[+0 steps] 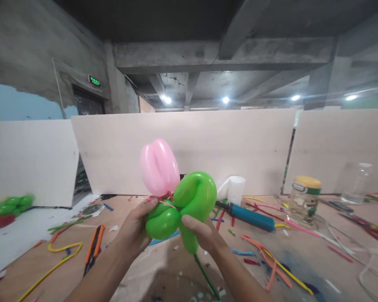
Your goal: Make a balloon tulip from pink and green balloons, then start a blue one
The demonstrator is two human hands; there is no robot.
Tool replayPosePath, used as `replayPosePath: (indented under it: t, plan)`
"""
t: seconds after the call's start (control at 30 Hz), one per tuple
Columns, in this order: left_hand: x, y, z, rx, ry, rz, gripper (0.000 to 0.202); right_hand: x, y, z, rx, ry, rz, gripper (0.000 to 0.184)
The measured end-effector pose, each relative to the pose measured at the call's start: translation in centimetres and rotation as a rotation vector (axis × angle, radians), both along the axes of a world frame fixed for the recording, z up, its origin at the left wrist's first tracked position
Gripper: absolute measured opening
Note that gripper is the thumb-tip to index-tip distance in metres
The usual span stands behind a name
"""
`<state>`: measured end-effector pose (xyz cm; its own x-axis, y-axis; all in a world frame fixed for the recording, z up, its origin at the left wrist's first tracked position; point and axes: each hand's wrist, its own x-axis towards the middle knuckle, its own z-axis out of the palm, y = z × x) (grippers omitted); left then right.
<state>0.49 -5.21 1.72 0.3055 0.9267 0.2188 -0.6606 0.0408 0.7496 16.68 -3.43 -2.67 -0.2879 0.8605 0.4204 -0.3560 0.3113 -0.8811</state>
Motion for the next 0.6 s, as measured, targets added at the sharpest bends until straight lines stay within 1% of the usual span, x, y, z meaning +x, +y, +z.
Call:
replayPosePath:
  t: [0.07,0.1,0.2,0.27,0.37,0.43,0.5,0.57,0.6]
  plan:
    - [-0.2,0.3,-0.3,0.05,-0.009,-0.045,0.021,-0.1,-0.1,0.4,0.024,-0.009,0.024,0.037]
    - [-0.3,0.4,-0.4,0.073,0.005,-0.046,0.021,-0.2,-0.2,0.6,0.034,-0.008,0.04,0.039]
    - [-0.7,0.4,-0.7,0.108,0.09,0.042,0.017,-1.0,-0.3,1.5,0.037,0.016,0.054,0.043]
    - [-0.9,0.3,-0.7,0.142,0.145,0.111,0.019,-1.5,-0.4,2.2,0.039,0.021,-0.001,0.043]
    - [-1.4,0.6,-0.6,0.228,0.234,0.212,0.025,-2.2,-0.2,2.8,0.066,-0.027,-0.155,0.037]
    - [-1.6,0.9,-0.6,0.323,0.377,0.349,0.021,-2.4,-0.1,2.8,0.067,-0.035,-0.267,0.039]
    - [-1.7,1.1,-0.6,0.459,0.609,0.551,0.015,-2.5,0.1,2.7,0.055,-0.06,-0.343,0.04]
    - [-1.6,1.1,-0.7,0.607,0.816,0.803,0.009,-2.4,-0.1,2.7,0.084,-0.126,-0.35,0.036]
    - [-1.6,1.1,-0.8,0.677,0.878,0.924,0.008,-2.3,-0.4,2.8,0.112,-0.149,-0.308,0.035]
